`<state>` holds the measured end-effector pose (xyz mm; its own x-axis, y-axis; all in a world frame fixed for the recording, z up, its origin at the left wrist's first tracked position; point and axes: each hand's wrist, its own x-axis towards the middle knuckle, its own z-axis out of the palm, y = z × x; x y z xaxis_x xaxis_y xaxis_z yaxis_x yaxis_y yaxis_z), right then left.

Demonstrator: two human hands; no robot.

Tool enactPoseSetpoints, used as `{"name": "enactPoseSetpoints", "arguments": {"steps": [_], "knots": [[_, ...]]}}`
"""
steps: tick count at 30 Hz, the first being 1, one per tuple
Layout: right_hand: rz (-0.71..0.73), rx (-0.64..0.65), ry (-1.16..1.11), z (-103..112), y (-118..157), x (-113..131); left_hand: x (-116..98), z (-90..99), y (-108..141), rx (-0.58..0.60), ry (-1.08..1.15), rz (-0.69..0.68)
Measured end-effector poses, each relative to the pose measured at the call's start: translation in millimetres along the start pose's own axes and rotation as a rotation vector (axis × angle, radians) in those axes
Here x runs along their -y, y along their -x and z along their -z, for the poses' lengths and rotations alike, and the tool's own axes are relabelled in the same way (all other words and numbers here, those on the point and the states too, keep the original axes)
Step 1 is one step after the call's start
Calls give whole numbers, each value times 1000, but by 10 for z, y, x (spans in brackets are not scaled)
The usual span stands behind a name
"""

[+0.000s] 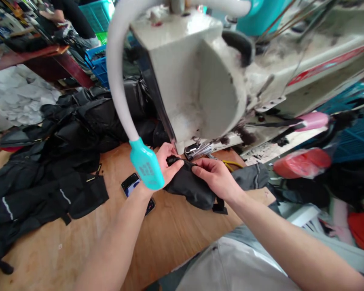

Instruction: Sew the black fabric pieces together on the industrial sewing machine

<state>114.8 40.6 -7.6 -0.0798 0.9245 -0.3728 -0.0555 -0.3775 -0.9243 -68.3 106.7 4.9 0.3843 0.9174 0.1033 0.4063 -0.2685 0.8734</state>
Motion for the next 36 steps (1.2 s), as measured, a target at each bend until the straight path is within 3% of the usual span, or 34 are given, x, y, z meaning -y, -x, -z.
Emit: {"name": "enactPoseSetpoints", "arguments": {"steps": [11,19,23,25,27,29,31,33,36], "knots": [[-35,-202,-56,-96,-129,13,42,-125,-229,-86,175,142],[16,-173,-48,-80,-163,33,123,-181,-324,-177,283,168],[101,-178,107,-10,-197,39,204,-90,-437,-188,82,55],[145,-163,192,44,-216,57,187,5,-369,-230,-39,4],[171,-113,273,112,-227,89,123,96,-185,-273,-273,-164],[182,-34,328,188,-222,123,39,150,60,-205,-562,-433],[187,57,333,259,-196,144,-27,152,275,-40,-737,-618],[169,143,299,314,-155,140,-52,117,388,65,-831,-711],[131,229,227,349,-92,79,-24,72,366,46,-887,-770]]}}
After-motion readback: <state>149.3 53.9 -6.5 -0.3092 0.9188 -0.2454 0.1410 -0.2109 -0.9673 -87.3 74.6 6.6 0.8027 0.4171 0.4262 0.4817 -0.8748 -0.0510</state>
